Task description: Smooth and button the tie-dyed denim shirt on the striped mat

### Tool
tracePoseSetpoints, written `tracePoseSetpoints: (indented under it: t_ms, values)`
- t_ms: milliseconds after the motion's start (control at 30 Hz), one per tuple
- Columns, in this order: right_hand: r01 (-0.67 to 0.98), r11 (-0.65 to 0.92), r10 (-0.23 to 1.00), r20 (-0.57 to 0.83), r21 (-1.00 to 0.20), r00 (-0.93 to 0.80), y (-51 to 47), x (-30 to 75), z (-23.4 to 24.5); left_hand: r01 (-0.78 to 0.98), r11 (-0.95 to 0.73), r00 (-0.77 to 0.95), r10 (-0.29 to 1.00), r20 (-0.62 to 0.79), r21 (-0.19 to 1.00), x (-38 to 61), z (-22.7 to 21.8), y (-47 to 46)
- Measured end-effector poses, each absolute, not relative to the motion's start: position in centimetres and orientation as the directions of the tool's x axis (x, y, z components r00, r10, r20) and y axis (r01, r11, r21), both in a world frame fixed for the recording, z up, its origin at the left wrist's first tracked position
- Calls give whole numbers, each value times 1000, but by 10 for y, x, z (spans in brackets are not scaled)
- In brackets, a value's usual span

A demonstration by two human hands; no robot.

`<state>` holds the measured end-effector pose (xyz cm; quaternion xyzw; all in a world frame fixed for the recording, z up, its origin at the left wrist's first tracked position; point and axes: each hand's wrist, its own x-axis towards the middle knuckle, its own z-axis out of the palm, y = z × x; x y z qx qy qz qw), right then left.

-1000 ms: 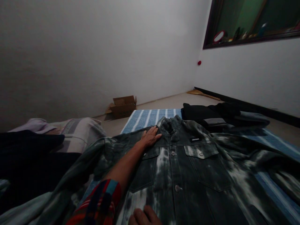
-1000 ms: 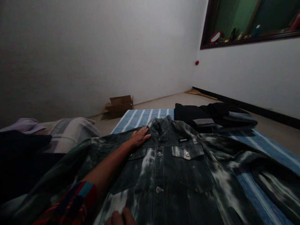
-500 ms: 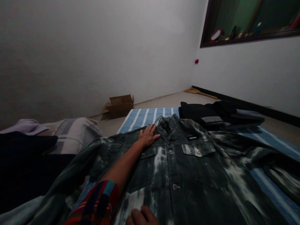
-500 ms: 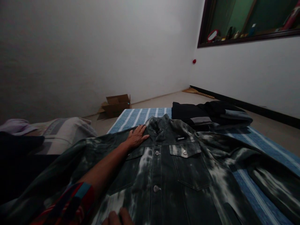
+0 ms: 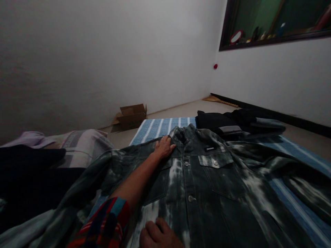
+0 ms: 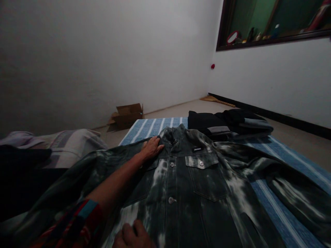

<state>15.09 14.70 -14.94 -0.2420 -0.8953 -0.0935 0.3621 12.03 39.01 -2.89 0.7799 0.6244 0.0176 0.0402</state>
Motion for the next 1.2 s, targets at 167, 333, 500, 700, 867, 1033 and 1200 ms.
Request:
tracePoseSetpoints:
  t_ms: [167,333,500,700,867,1033,1200]
  values:
    - [487,872,407,611,-40,-679,141,168,-121,893,-437,431,899,80,109,141,-18,353]
    - [486,871,447,522,-70,-727,133,180,-98,858,-498,487,866,109,123,146,-23,327]
    - [490,867,459,532,-93,-712,132,179,-95,871,-473,468,881,71,131,148,-36,323]
    - [480,872,450,531,-90,-718,134,177,-103,910,-375,384,923,-22,176,151,-54,326]
    - [495,864,455,562,-91,-690,133,172,-111,916,-357,370,928,-42,185,152,-52,326]
    - [510,857,448,591,-71,-671,133,168,-113,898,-375,392,920,-30,232,152,-48,331]
    - [528,846,417,701,-67,-579,134,167,-119,886,-394,387,919,79,246,152,-52,331]
